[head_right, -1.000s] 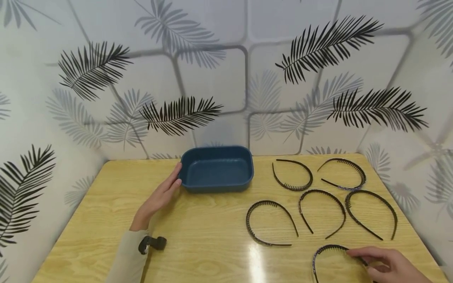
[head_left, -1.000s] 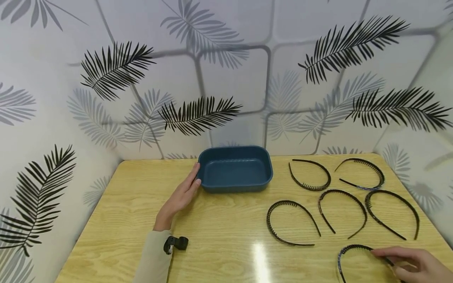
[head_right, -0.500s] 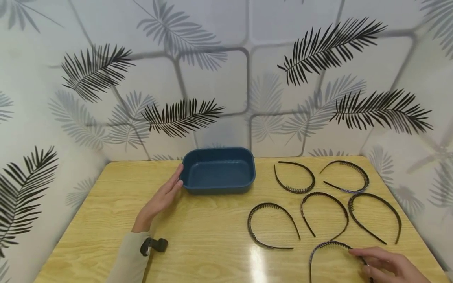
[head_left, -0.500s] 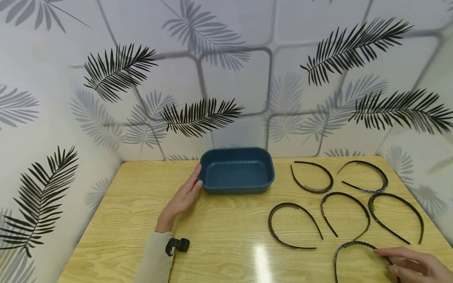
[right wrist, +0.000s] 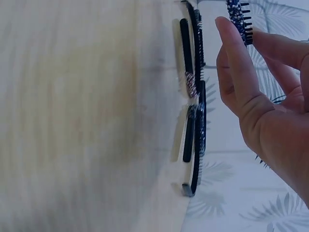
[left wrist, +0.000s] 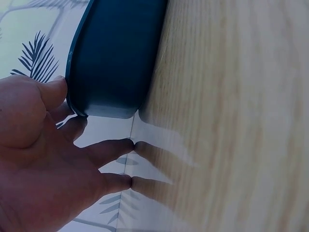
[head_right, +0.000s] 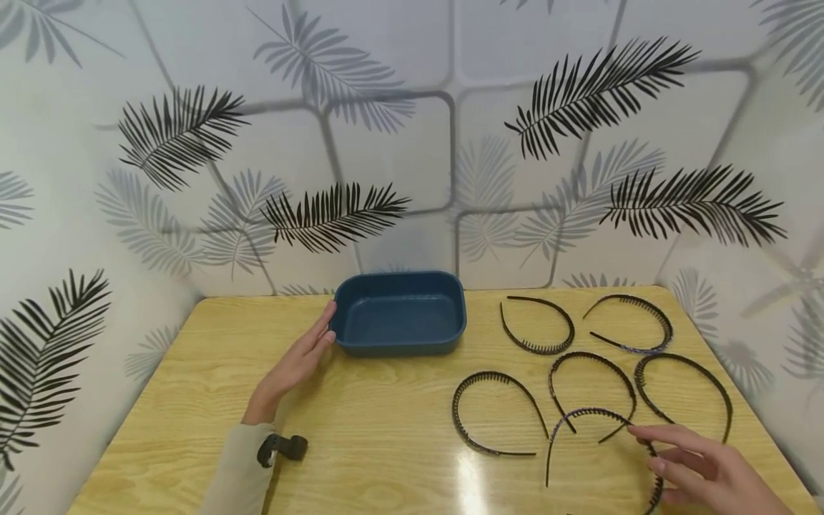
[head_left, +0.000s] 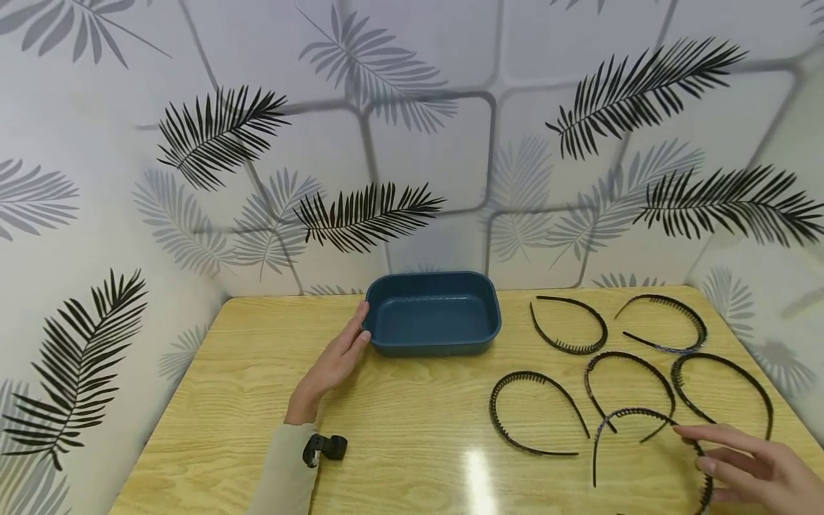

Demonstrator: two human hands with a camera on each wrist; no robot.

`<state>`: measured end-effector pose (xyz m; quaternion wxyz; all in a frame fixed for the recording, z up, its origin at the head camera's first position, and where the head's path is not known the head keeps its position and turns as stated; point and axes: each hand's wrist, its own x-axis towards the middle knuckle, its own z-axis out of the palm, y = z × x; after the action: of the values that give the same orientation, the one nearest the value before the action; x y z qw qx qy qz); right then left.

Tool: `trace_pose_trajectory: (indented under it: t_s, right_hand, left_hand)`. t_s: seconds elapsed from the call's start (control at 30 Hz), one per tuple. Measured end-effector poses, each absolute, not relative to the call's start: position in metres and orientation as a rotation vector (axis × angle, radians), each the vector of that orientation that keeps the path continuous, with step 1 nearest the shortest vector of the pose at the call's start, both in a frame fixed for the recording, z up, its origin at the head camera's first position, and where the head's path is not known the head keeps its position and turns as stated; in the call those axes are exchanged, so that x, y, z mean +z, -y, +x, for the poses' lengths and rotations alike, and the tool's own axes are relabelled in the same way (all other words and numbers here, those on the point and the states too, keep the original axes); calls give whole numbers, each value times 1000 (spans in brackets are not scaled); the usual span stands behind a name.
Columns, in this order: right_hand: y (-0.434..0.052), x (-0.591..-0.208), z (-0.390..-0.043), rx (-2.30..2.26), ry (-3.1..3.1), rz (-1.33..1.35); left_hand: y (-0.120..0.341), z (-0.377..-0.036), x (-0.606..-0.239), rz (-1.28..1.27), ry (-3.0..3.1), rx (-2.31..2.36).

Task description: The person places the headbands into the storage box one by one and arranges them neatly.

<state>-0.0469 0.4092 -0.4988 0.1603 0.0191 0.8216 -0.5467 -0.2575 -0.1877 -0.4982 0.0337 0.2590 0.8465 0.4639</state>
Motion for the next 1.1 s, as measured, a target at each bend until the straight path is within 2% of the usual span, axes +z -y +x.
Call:
trace_pose_trajectory:
  t_s: [0.2, 1.1]
  right_hand:
    - [-388, -487, -59, -1653, -2468, -182]
    - [-329, -459, -103, -1968, -2341, -420]
  left_hand:
    - [188, -257, -500, 821, -2584, 1455]
    - [186, -255, -500, 830, -2609, 1424]
